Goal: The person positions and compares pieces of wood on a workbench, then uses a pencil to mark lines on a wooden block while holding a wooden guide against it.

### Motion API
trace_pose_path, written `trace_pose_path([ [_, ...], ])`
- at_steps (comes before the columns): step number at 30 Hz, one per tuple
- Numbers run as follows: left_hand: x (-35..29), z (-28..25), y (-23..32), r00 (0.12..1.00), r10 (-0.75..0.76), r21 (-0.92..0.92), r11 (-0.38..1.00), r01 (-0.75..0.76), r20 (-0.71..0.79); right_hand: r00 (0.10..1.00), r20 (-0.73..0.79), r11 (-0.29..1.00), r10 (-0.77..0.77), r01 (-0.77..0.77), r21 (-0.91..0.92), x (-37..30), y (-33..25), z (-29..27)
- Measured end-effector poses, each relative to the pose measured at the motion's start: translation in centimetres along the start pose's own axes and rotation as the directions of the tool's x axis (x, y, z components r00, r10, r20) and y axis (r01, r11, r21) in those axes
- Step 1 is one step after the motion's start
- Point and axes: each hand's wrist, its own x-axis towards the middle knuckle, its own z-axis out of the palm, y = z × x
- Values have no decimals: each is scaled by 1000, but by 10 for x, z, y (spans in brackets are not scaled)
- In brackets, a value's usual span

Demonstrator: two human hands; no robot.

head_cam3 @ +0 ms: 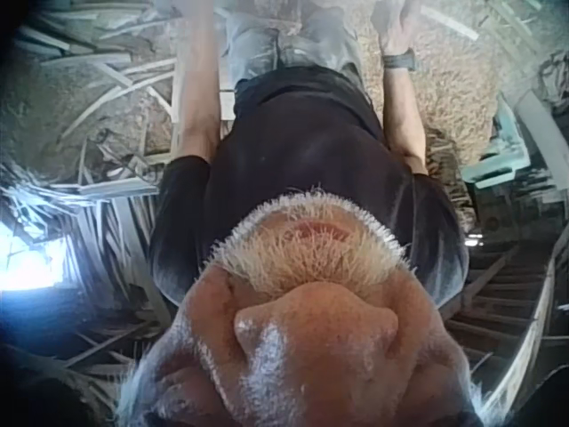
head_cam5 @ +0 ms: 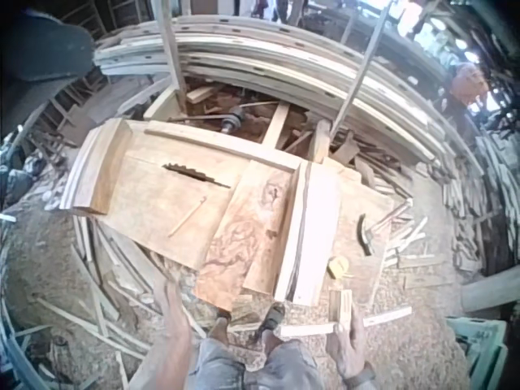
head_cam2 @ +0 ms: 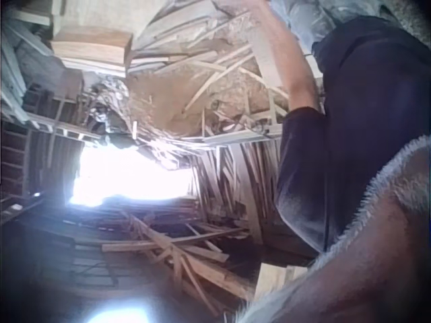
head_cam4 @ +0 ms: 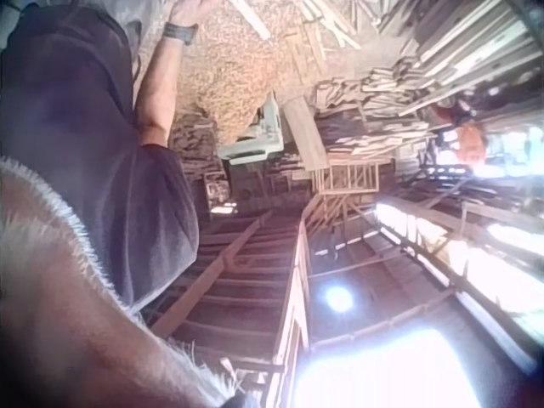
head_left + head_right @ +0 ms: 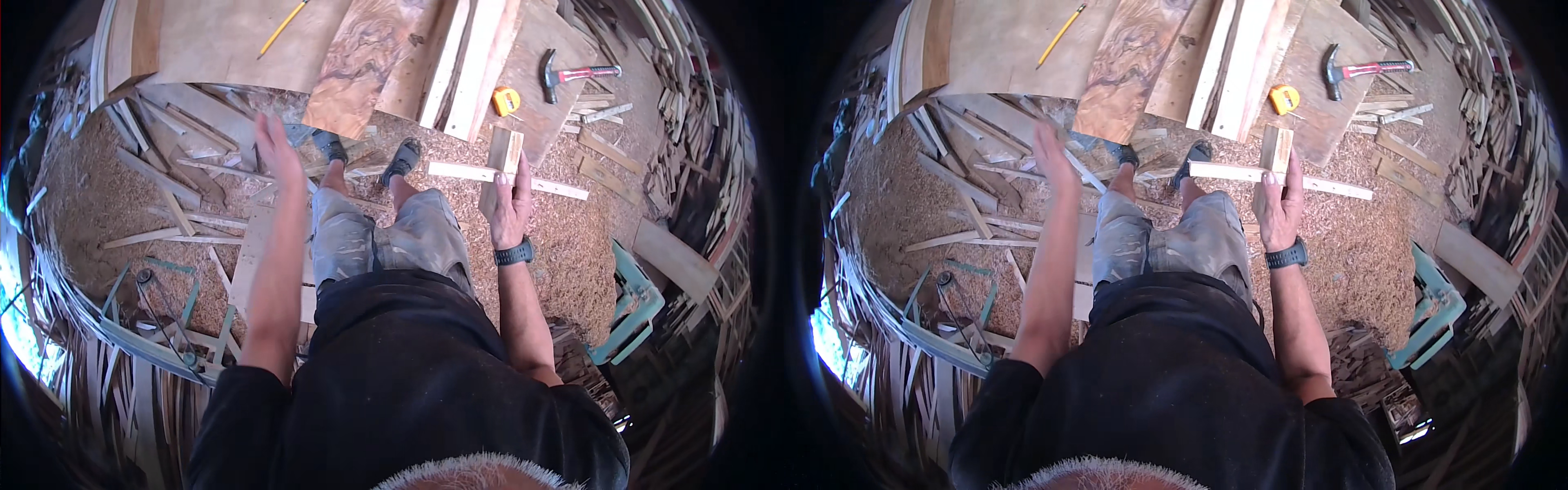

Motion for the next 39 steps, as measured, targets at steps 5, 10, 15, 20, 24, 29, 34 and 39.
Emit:
trace_pose_path([
  [5,-78,35,-15,913,-275,-434,813,389,302,982,-188,1000,6,-7,-7,18,13,-16],
  [10,-64,61,-9,840,-429,-533,649,543,333,893,-378,929,243,-103,355,43,3,-34],
  [15,-57,72,-1,845,-377,-546,646,533,378,960,-271,888,72,62,456,83,-21,-44],
  [20,-64,58,-3,879,-368,-536,697,476,302,979,-203,880,-31,123,458,116,-58,-21],
  [24,-79,24,12,885,-428,-497,737,459,184,986,8,829,-164,134,543,142,-91,4],
  [29,-90,-41,55,968,-239,-373,894,249,74,933,252,852,-256,95,515,173,-125,78],
  [34,-47,-104,105,990,-73,-159,983,92,119,848,367,916,-382,296,270,216,-109,147],
  [39,-8,-103,126,979,48,-237,971,1,201,828,504,952,-245,107,287,235,-89,177],
])
